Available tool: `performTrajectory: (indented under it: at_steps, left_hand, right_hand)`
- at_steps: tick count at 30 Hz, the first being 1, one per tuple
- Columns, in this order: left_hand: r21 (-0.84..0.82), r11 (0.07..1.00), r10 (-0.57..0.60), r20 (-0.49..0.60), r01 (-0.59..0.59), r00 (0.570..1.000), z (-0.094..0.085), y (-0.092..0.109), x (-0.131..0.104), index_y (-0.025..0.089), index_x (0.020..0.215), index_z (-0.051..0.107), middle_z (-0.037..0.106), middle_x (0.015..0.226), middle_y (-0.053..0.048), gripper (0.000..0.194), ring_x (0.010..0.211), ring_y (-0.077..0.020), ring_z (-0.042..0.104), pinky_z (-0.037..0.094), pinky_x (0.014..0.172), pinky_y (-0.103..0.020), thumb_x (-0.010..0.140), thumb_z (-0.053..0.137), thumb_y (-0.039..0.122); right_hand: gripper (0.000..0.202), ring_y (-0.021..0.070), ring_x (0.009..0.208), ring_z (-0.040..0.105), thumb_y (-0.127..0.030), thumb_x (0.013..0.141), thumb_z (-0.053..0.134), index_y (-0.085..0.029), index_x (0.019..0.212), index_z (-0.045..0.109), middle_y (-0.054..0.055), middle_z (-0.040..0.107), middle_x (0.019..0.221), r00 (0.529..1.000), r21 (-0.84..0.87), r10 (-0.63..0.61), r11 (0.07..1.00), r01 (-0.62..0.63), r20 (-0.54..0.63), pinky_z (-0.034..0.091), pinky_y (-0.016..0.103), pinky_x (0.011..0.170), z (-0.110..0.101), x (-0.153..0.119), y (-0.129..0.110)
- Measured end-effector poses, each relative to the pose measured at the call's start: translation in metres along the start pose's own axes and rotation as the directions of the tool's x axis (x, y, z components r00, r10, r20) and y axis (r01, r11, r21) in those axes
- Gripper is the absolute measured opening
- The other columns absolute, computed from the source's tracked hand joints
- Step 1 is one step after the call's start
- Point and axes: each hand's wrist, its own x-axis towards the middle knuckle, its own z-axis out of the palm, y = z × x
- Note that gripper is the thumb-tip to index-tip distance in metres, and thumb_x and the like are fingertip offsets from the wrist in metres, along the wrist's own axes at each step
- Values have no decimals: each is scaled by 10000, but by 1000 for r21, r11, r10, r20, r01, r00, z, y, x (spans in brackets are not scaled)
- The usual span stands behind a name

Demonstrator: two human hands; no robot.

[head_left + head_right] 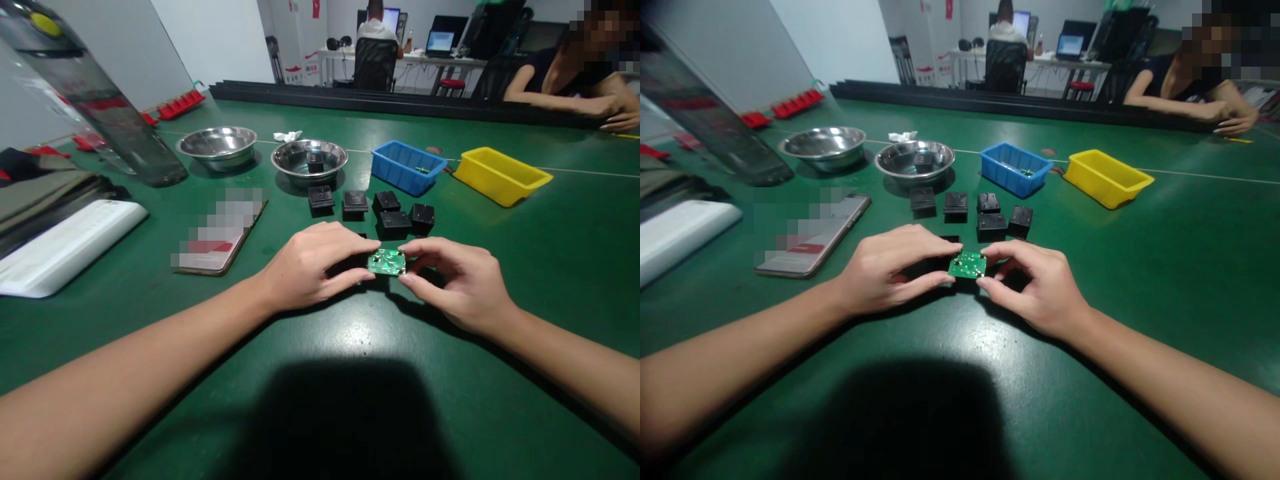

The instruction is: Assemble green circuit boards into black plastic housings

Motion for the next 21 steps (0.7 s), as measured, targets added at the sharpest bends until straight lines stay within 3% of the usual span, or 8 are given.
performTrajectory:
  at_steps: [7,14,18,21]
  left_hand:
    - [31,1000,-3,8,3,1000,1,1,0,157,1116,685,780,1001,-92,186,896,-164,728,544,823,-278,981,630,272]
    - [35,998,-56,-2,57,998,0,6,0,154,1003,718,772,841,-58,140,733,-137,708,516,722,-251,984,615,247]
    - [-104,959,-264,7,263,964,-2,19,5,159,909,741,773,782,-37,158,669,-125,700,510,645,-212,968,621,243]
    - [-337,789,-523,68,513,849,-2,29,10,133,804,712,747,687,-27,254,573,-107,663,501,560,-187,977,611,290]
  right_hand:
    - [240,129,748,731,-196,803,805,-195,1026,716,19,779,897,978,288,209,936,-203,9,611,210,669,8,1,-6]
    - [131,129,582,688,-271,843,775,-162,903,733,27,757,735,941,385,334,863,-326,48,580,227,547,9,3,-13]
    - [152,119,560,658,-284,905,713,-160,818,730,23,727,673,953,306,291,903,-302,83,541,215,520,7,3,-14]
    - [145,120,569,651,-282,910,709,-164,824,702,21,719,685,959,284,276,916,-285,71,531,218,528,7,2,-13]
